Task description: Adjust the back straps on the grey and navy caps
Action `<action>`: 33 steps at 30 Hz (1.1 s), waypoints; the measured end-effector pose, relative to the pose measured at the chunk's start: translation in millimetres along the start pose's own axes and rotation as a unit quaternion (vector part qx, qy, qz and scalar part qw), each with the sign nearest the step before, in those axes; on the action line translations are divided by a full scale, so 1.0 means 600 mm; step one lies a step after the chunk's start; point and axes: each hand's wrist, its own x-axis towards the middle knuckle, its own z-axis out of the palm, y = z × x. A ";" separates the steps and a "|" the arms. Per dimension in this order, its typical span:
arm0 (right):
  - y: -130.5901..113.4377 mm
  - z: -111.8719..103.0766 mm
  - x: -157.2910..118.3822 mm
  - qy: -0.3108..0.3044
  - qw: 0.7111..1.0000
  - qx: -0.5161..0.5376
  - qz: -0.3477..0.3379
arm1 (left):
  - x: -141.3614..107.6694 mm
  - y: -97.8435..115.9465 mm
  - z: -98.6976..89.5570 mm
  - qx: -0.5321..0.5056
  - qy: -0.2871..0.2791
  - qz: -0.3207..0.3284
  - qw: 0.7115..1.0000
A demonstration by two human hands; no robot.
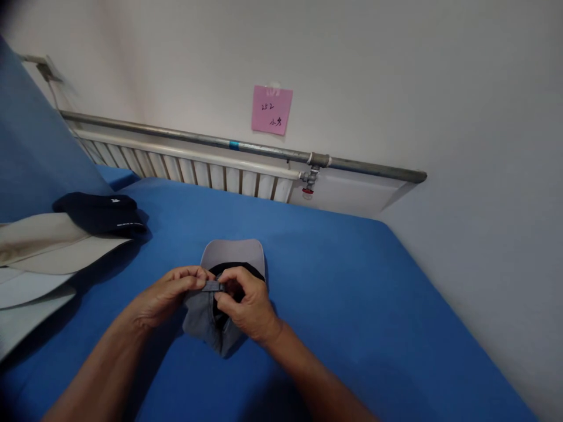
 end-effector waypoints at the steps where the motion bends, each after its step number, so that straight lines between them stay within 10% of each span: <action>1: 0.001 0.000 0.000 -0.002 1.000 0.005 0.006 | -0.001 0.002 -0.002 -0.004 -0.001 0.004 1.000; 11: -0.015 -0.024 0.008 -0.061 0.995 0.019 0.079 | -0.009 0.003 -0.015 0.174 -0.075 -0.026 0.982; 20: -0.063 -0.035 0.007 -0.233 0.952 -0.073 0.184 | -0.010 0.002 -0.022 0.119 -0.134 -0.034 0.983; 33: -0.021 -0.028 -0.001 -0.119 0.970 0.085 0.193 | -0.017 0.010 -0.013 0.159 -0.100 -0.002 0.982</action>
